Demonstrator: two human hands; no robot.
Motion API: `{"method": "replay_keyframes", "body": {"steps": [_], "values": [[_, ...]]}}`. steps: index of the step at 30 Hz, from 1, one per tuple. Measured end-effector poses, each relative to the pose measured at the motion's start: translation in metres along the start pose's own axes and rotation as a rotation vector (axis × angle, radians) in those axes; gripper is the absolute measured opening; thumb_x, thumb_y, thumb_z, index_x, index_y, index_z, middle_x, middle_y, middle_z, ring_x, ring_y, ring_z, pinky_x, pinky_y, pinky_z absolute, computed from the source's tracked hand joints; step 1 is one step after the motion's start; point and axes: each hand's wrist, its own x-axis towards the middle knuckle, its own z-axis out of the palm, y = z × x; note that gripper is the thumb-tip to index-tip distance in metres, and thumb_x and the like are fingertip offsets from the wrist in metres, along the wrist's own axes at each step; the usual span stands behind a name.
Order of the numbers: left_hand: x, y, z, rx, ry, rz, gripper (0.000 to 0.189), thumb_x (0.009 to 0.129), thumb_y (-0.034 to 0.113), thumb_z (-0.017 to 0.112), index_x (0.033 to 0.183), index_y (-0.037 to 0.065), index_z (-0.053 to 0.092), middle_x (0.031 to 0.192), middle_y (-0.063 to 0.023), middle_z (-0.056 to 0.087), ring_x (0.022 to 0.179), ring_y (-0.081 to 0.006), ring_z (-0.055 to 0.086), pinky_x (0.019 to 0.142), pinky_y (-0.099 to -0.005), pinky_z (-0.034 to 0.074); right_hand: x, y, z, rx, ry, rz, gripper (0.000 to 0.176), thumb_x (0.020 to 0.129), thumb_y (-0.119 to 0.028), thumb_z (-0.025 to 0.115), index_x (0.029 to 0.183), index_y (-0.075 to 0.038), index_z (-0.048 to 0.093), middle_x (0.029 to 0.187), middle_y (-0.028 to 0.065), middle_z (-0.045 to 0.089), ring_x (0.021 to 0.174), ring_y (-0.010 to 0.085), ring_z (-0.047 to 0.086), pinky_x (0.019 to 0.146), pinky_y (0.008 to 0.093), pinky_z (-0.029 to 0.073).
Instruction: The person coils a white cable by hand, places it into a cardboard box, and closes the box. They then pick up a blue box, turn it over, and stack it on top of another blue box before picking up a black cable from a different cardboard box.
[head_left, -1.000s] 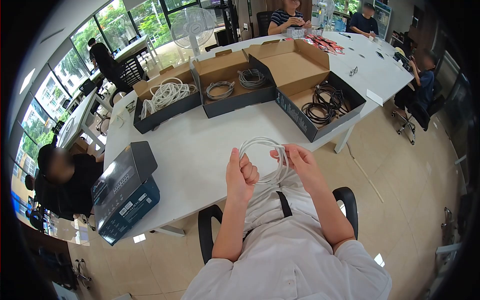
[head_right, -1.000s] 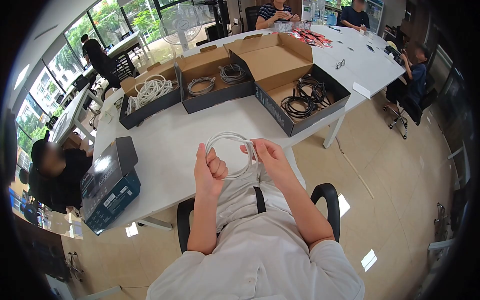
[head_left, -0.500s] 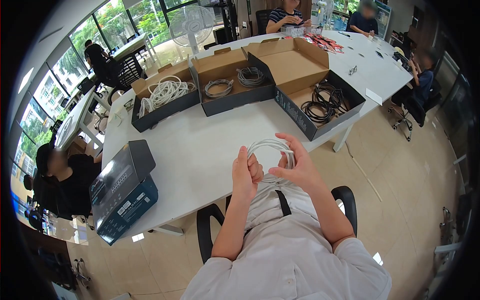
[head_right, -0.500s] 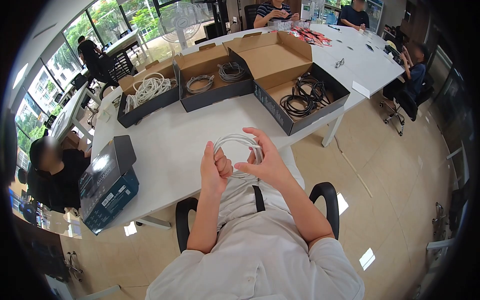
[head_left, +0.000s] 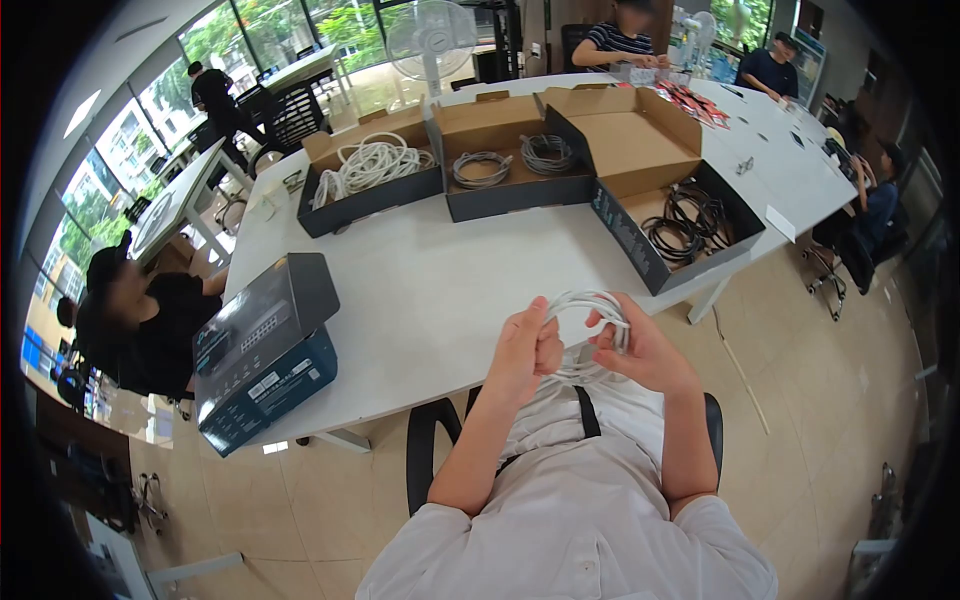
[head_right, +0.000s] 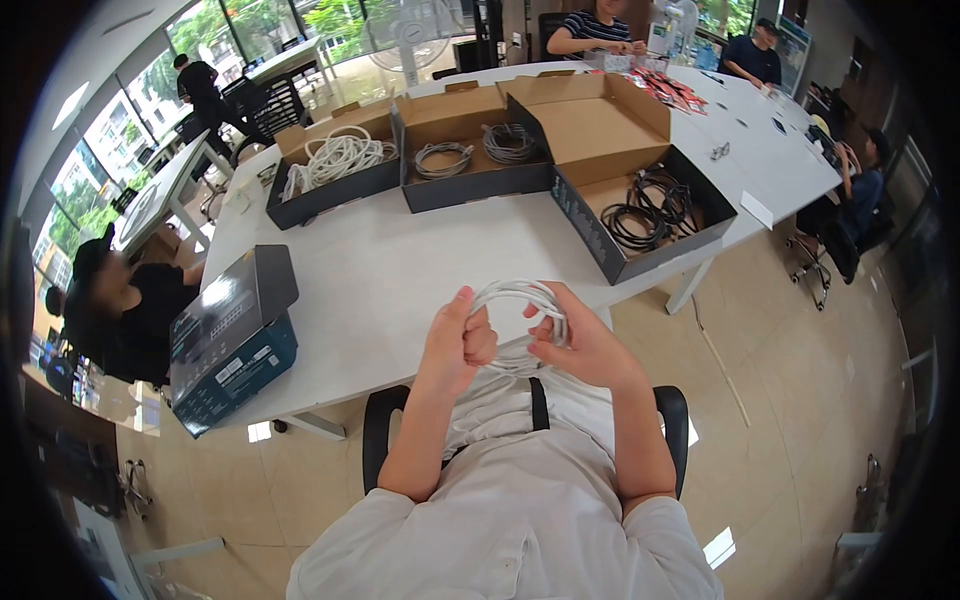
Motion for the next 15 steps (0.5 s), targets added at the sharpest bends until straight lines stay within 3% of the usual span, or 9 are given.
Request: {"method": "replay_keyframes", "body": {"steps": [3, 8, 12, 15], "values": [[-0.002, 0.001, -0.002, 0.000, -0.052, -0.012, 0.051, 0.105, 0.047, 0.041, 0.066, 0.015, 0.036, 0.049, 0.0066, 0.022, 0.043, -0.0077, 0.018, 0.042, -0.0280, 0.014, -0.004, -0.004, -0.005, -0.081, -0.048, 0.001, 0.058, 0.084, 0.007, 0.067, 0.137, -0.003, 0.044, 0.111, 0.0028, 0.051, 0.086, 0.0082, 0.052, 0.081, 0.0256, 0.048], [-0.004, 0.005, -0.004, -0.041, -0.086, -0.047, 0.051, 0.105, 0.048, 0.041, 0.067, 0.015, 0.035, 0.049, 0.0068, 0.021, 0.043, -0.0079, 0.017, 0.042, -0.0277, 0.014, -0.010, -0.011, -0.005, -0.204, 0.014, -0.010, 0.050, 0.084, 0.006, 0.068, 0.130, -0.001, 0.050, 0.107, 0.0051, 0.058, 0.096, 0.0123, 0.059, 0.087, 0.0282, 0.049], [-0.003, 0.005, -0.003, -0.004, 0.000, -0.013, 0.050, 0.104, 0.048, 0.042, 0.067, 0.015, 0.035, 0.049, 0.0072, 0.020, 0.042, -0.0076, 0.016, 0.042, -0.0279, 0.014, -0.007, -0.006, -0.002, -0.255, 0.093, -0.019, 0.051, 0.084, 0.005, 0.069, 0.131, 0.000, 0.050, 0.106, 0.0076, 0.063, 0.103, 0.0146, 0.061, 0.091, 0.0301, 0.048], [-0.003, 0.008, -0.002, 0.001, 0.063, 0.047, 0.049, 0.104, 0.047, 0.043, 0.067, 0.015, 0.036, 0.048, 0.0070, 0.020, 0.042, -0.0073, 0.016, 0.042, -0.0281, 0.013, 0.001, 0.006, 0.002, -0.312, 0.226, -0.176, 0.055, 0.083, 0.002, 0.070, 0.134, -0.001, 0.050, 0.113, 0.0097, 0.064, 0.108, 0.0180, 0.062, 0.093, 0.0337, 0.049]]}}
